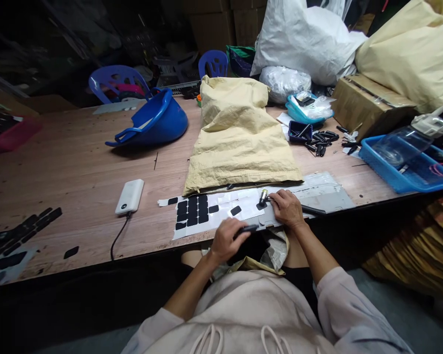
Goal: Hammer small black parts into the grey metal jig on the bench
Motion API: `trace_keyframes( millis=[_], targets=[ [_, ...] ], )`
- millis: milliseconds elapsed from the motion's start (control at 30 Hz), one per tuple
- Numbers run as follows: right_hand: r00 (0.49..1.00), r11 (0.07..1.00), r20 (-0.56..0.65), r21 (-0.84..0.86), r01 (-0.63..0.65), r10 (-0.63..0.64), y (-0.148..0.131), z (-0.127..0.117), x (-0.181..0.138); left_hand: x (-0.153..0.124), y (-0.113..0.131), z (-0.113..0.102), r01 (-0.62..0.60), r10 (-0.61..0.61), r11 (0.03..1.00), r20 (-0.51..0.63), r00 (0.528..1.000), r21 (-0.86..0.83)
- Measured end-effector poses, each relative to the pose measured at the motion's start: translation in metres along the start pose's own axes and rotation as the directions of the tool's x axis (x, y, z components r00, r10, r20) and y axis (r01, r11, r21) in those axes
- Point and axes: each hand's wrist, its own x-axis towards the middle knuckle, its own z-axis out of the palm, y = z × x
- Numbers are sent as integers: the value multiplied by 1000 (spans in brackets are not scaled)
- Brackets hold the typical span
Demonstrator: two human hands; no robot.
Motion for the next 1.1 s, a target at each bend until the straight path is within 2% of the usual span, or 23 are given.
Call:
trace_keyframes(
  millis=[33, 100, 200, 300, 333, 400, 467, 533, 567, 633, 700, 767, 833, 967, 1100],
  targets=[
    [1000, 1000, 2, -2, 1, -1, 0, 0, 0, -14, 2, 6, -31, 32, 999, 54, 998, -25],
    [1000, 1000, 10, -9, -1, 1, 0, 0, 0, -38, 2, 21, 1, 3, 1000, 133, 991, -30],
    [1000, 1000, 18, -24, -6, 6, -1, 0, 0, -58, -7, 43, 185, -196, 980, 193, 961, 73],
    [1000, 999, 8, -46, 0, 1, -1, 1, 0, -60, -12, 54, 338, -386, 915, 234, 892, 222],
    [1000, 999, 5, -52, 3, -2, -1, 1, 0, -58, -10, 53, 350, -406, 905, 244, 881, 241],
    [1000, 998, 0, -60, 7, -7, -1, 2, 0, -49, -4, 44, 329, -369, 925, 254, 894, 189],
    [1000, 998, 1, -61, 6, -6, -2, 3, 0, -32, 6, 28, 291, -300, 954, 205, 932, 75],
    [1000, 998, 6, -59, 0, 0, -2, 3, -1, -6, 11, 8, 295, -295, 955, 63, 953, 13],
    [1000, 998, 9, -56, -4, 4, -2, 3, -1, 9, 11, -2, 316, -315, 949, -38, 948, 20],
    [1000, 999, 11, -48, -13, 13, -2, 3, -1, 44, 3, -20, 397, -371, 916, -240, 897, 67],
    [1000, 999, 12, -35, -16, 17, -2, 2, -1, 76, -9, -32, 499, -443, 860, -331, 833, 105],
    [1000, 1000, 13, -26, -12, 13, -2, 2, -1, 102, -23, -38, 586, -512, 799, -364, 778, 130],
    [1000, 1000, 10, -30, -6, 6, -2, 2, -1, 117, -32, -38, 620, -545, 770, -352, 761, 151],
    [1000, 999, 0, -38, -1, 1, -2, 2, -2, 123, -38, -36, 591, -528, 792, -313, 789, 155],
    [1000, 1000, -1, -19, -8, 8, -2, 2, -2, 101, -36, -37, 521, -460, 846, -340, 820, 112]
  ],
)
